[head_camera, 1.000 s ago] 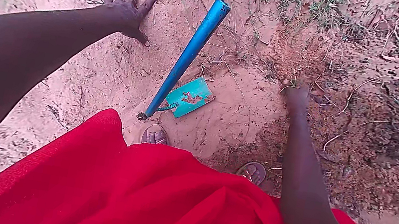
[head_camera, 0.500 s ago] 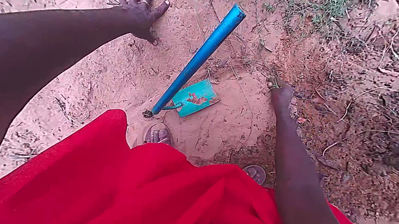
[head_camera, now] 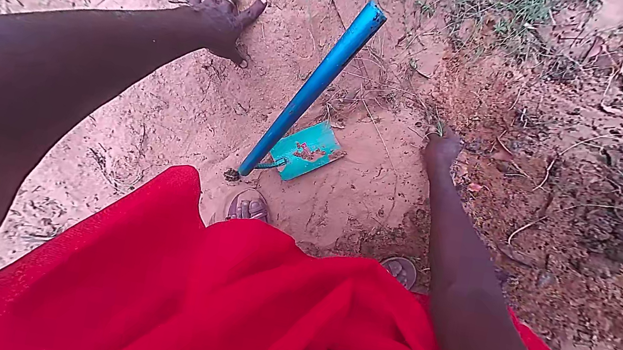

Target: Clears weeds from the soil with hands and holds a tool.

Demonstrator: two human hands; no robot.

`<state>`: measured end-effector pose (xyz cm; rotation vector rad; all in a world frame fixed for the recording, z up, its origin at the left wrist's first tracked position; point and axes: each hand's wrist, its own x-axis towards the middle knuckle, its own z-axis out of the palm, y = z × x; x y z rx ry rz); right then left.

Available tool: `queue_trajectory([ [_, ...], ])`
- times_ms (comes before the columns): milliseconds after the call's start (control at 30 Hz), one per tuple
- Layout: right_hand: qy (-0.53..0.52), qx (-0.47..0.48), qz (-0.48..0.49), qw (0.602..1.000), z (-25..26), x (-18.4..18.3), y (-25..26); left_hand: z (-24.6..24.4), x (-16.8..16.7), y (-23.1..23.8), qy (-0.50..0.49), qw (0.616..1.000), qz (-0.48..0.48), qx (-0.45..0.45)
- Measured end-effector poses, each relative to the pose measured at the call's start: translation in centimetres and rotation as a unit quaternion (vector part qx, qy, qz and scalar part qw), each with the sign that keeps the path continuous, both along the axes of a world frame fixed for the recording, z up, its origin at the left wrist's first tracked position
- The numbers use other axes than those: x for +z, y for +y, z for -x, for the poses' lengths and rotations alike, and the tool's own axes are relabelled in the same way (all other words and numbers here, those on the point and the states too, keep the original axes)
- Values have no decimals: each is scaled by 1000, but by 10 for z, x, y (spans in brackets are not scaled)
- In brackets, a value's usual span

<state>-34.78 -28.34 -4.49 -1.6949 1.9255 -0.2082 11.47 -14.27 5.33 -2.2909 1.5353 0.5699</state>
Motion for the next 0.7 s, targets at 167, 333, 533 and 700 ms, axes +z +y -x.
queue_trajectory([
  [167, -87, -71, 53, 992, 20, 12, 23, 4, -1, -3, -7, 1000, 2, 10],
  [333, -336, -160, -25, 928, 16, 16, 9, 7, -2, -4, -12, 1000, -7, 17],
  [533, -115, 69, -54, 989, -44, 18, -14, 5, 0, -3, 0, 1000, -9, 20],
  [700, 25, 176, -19, 984, -93, -1, -1, 4, 1, -4, 10, 999, -18, 30],
])
